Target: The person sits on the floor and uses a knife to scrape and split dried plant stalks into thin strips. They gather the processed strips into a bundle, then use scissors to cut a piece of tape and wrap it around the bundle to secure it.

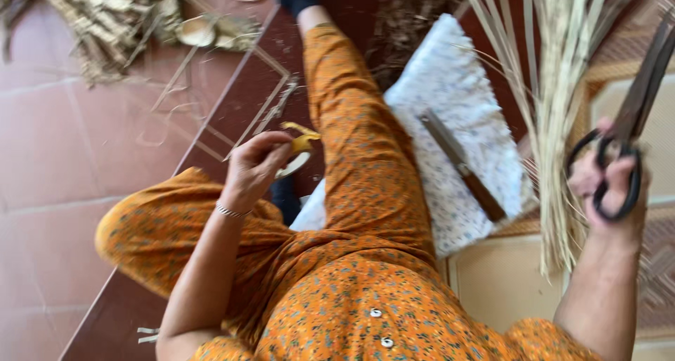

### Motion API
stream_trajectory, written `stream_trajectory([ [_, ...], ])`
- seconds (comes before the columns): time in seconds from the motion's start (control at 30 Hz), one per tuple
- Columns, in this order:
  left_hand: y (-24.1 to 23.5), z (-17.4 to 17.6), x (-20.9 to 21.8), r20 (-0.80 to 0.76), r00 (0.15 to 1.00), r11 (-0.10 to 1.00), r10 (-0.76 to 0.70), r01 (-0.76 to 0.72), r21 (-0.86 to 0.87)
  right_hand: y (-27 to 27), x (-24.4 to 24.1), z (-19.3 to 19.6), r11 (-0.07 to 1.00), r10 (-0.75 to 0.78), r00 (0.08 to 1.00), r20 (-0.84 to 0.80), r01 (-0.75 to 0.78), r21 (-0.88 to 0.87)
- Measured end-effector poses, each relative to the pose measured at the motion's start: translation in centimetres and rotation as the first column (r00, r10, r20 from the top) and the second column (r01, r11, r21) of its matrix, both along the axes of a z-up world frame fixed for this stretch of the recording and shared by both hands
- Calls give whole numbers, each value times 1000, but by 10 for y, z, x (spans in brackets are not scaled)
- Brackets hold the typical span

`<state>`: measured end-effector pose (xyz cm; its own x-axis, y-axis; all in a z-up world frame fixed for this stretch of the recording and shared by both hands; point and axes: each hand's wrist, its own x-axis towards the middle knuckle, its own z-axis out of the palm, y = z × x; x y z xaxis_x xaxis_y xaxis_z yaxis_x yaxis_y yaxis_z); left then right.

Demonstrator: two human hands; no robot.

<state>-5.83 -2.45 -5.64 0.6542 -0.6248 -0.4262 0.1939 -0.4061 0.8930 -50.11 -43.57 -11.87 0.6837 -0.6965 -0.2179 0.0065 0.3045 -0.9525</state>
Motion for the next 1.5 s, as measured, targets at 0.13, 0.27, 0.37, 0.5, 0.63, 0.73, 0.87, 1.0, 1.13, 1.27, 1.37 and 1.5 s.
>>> stream_trajectory([
  [0.13, 9, 12, 2, 2, 999, 994, 45, -45, -100, 98, 98, 11, 862, 430, 881, 197, -465, 200],
  [0.27, 27, 16, 5, -1, 994, 991, 112, -111, -77, 183, 165, 34, 668, 676, 705, 213, -709, 225],
  [0.37, 41, 15, 8, 0, 988, 985, 156, -155, -78, 216, 198, 44, 557, 789, 597, 142, -794, 243],
  [0.5, 55, 7, 8, -13, 986, 974, 169, -169, -148, 231, 223, 47, 492, 842, 534, 75, -818, 298],
  [0.63, 60, 2, 9, 21, 984, 973, 180, -175, -151, 227, 234, 52, 476, 874, 487, 7, -857, 200],
  [0.73, 63, 3, 14, 57, 978, 969, 199, -188, -159, 227, 238, 56, 457, 883, 469, 1, -862, 217],
  [0.87, 62, 3, 12, 46, 981, 973, 187, -179, -146, 225, 240, 55, 427, 893, 450, 13, -857, 287],
  [1.0, 60, 6, 9, -17, 987, 974, 158, -158, -159, 228, 246, 54, 434, 883, 465, 62, -861, 266],
  [1.13, 53, 5, 3, -68, 989, 978, 128, -137, -155, 233, 255, 53, 457, 876, 479, 52, -860, 227],
  [1.27, 50, 1, -3, -102, 987, 980, 124, -138, -146, 243, 259, 51, 496, 859, 510, 52, -853, 160],
  [1.37, 49, -2, -3, -106, 985, 981, 136, -148, -124, 246, 260, 52, 514, 850, 525, 42, -845, 148],
  [1.5, 49, -4, -3, -70, 990, 985, 124, -131, -111, 249, 258, 54, 530, 841, 539, 40, -837, 137],
])
